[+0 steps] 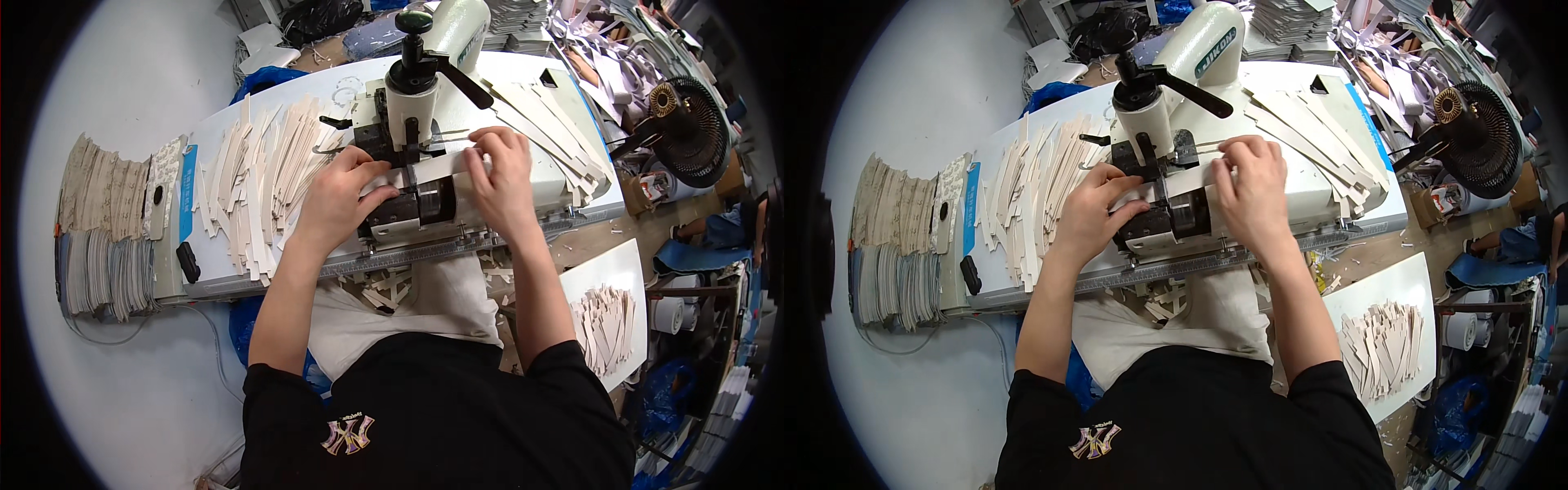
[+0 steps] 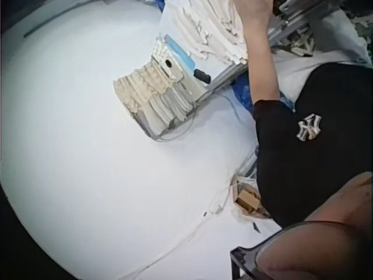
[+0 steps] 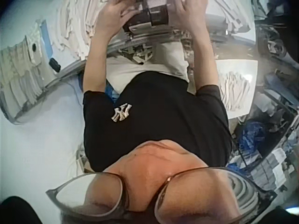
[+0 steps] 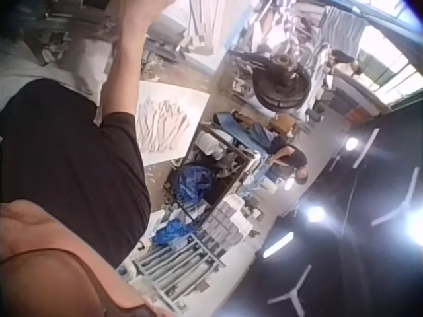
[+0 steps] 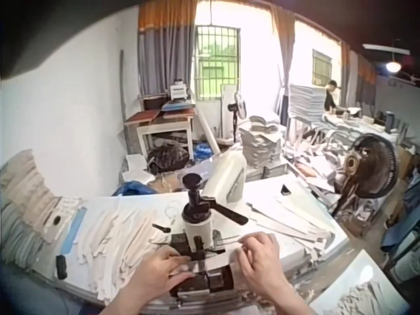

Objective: Feeding fabric strips into an industrial sewing machine to process the edges.

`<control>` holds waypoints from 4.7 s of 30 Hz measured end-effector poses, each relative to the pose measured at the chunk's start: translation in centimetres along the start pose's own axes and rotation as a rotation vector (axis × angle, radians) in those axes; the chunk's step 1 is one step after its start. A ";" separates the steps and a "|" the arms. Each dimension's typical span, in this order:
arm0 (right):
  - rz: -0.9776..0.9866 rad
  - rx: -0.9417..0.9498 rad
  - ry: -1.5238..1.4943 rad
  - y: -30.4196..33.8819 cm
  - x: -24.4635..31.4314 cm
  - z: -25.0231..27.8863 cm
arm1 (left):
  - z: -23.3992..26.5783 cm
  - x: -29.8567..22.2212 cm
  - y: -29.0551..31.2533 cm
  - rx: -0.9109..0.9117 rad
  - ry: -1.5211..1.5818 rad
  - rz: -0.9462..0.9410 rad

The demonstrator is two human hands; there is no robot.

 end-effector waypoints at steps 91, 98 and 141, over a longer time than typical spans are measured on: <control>-0.290 -0.369 -0.112 1.1 -10.9 12.1 | 3.7 5.9 2.3 -0.083 -0.138 0.236; -0.488 -0.363 0.362 2.6 -13.0 10.5 | 8.7 16.7 8.9 -0.206 -0.759 0.451; -0.025 0.133 -0.036 1.8 3.0 -2.9 | 2.7 0.7 0.7 0.084 -0.096 0.057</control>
Point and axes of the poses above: each hand's wrist, its own y-axis away from the middle knuckle, its own z-axis out of the back of the hand, x = y × z, the point moved 7 cm from there along -y, towards the middle knuckle, and after that the axes turned 6 degrees about -x, right-handed, at the moved point
